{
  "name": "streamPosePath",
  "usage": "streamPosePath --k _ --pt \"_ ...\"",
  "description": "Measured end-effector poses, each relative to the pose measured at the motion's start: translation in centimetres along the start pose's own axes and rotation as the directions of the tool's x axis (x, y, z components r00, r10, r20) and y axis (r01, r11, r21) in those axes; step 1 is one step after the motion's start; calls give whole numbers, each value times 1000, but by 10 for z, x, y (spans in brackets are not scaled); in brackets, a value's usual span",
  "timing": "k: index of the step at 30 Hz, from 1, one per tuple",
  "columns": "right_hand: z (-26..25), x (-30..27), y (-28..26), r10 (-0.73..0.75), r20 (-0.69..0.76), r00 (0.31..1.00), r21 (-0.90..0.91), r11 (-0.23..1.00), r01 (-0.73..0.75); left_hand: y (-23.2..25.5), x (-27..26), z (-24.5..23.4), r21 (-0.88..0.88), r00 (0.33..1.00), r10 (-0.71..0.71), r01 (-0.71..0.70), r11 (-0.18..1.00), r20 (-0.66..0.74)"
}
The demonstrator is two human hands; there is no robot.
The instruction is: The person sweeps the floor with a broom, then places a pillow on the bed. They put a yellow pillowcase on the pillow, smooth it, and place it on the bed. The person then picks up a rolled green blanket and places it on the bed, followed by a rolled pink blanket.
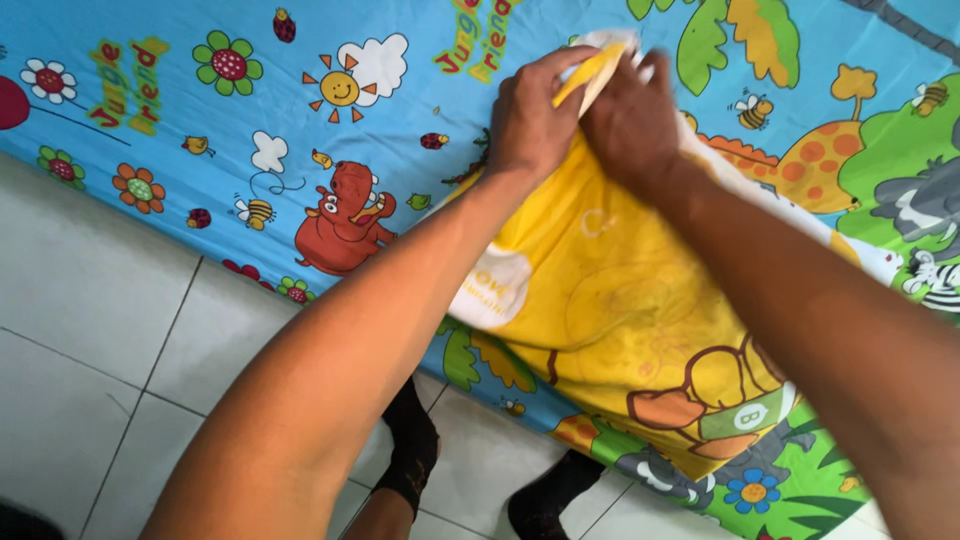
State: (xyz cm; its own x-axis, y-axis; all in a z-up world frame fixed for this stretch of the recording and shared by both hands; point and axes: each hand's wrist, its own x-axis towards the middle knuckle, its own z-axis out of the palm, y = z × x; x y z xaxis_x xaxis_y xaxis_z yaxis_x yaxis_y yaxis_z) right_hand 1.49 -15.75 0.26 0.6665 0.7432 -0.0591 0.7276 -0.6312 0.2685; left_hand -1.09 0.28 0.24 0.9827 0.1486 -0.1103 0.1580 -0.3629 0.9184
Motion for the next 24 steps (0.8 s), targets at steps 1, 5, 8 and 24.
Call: streamPosePath --k 1,5,8,24 --pt "-3 1 13 4 -103 995 158 987 13 -3 -11 -8 68 997 73 -74 995 17" --pt "-40 9 55 -231 189 955 320 933 162 -26 -59 -56 265 975 151 -190 945 161" --pt "-74 8 70 -372 184 910 445 857 260 -43 -109 -91 384 975 46 -129 914 216" --pt "-70 44 107 -179 454 873 522 848 -97 -63 -217 -161 444 915 -138 -49 895 380"
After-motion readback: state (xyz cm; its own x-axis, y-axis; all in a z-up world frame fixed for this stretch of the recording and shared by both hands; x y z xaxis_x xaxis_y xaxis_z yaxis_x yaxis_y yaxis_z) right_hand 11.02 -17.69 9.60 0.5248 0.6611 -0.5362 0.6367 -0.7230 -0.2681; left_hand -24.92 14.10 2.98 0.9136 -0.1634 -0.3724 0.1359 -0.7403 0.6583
